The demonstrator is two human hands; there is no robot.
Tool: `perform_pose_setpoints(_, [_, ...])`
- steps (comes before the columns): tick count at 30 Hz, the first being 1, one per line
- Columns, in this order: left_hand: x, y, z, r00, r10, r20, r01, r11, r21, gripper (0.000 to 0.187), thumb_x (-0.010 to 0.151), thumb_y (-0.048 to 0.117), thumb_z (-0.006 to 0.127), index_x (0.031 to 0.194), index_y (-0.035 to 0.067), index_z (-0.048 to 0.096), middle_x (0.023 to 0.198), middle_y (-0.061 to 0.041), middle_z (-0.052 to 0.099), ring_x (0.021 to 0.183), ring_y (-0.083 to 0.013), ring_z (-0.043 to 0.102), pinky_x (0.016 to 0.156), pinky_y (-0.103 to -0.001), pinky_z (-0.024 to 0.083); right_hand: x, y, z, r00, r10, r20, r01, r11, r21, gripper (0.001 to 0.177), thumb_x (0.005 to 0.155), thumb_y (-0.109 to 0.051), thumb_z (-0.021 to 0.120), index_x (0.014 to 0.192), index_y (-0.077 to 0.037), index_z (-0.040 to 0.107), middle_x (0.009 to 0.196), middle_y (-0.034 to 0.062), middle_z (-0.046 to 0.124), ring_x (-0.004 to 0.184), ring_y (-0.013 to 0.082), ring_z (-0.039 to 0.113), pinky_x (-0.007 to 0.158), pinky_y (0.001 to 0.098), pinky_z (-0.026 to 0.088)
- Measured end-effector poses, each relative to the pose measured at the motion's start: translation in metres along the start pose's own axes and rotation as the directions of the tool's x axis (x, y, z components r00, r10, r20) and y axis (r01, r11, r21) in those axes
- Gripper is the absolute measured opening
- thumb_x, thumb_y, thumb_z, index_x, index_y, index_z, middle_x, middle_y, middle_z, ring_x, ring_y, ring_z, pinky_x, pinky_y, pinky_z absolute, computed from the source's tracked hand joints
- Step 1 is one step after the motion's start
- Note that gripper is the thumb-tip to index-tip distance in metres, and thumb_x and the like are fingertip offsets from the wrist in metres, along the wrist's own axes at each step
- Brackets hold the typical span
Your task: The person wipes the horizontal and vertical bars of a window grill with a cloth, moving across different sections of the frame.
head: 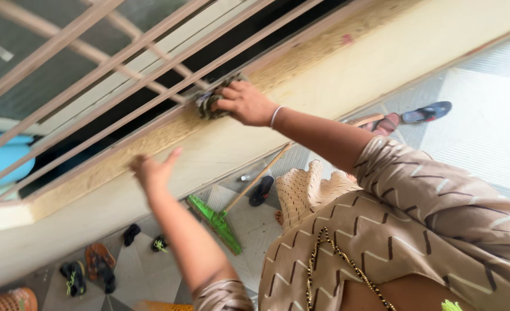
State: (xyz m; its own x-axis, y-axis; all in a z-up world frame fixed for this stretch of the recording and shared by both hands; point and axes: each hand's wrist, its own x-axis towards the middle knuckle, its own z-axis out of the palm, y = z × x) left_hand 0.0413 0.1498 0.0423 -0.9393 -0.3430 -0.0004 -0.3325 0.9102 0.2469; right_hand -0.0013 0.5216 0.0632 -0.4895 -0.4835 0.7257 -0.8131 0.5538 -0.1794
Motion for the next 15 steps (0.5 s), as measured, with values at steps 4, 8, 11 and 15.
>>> perform_pose_setpoints(4, [-0.066,0.179,0.046,0.967,0.254,0.024,-0.219,0.874,-0.434,0.083,0.077,0.058,0.078,0.135,0.001,0.059,0.146,-0.024,0.059,0.144,-0.0377,0.052,0.126,-0.045,0.038,-0.049,0.056,-0.063,0.999,0.029,-0.027,-0.031,0.997,-0.069,0.038,0.083,-0.015,0.077,0.119,-0.021,0.067,0.121,0.0072,0.062,0.109,0.0296,0.056,0.092,0.0438,0.045])
perform_pose_setpoints(8, [-0.122,0.325,0.064,0.776,0.593,-0.217,-0.628,0.759,-0.171,0.061,0.086,0.035,0.081,0.137,0.008,0.059,0.159,-0.021,0.037,0.150,-0.0424,0.028,0.116,-0.063,0.023,-0.099,0.103,-0.122,0.992,0.081,-0.099,-0.098,0.980,-0.176,0.038,0.082,-0.014,0.078,0.117,-0.020,0.066,0.121,0.0077,0.062,0.111,0.0308,0.055,0.092,0.0449,0.045])
perform_pose_setpoints(11, [-0.130,0.377,0.073,0.651,0.640,-0.409,-0.747,0.636,-0.194,0.076,0.094,0.034,0.076,0.157,0.009,0.043,0.169,-0.020,0.031,0.157,-0.0390,0.026,0.129,-0.055,0.029,-0.141,0.140,-0.167,0.964,0.251,-0.086,-0.265,0.923,-0.278,0.039,0.082,-0.008,0.076,0.119,-0.019,0.070,0.112,0.0114,0.060,0.104,0.0341,0.054,0.091,0.0463,0.044])
perform_pose_setpoints(15, [-0.083,0.409,0.077,0.673,0.668,-0.317,-0.718,0.693,-0.066,0.092,0.094,0.051,0.074,0.160,0.006,0.030,0.166,-0.019,0.028,0.154,-0.0404,0.022,0.126,-0.059,0.019,-0.198,0.197,-0.221,0.916,0.333,-0.223,-0.399,0.813,-0.424,0.043,0.089,0.001,0.070,0.128,-0.018,0.071,0.121,0.0111,0.063,0.114,0.0350,0.054,0.098,0.0458,0.044])
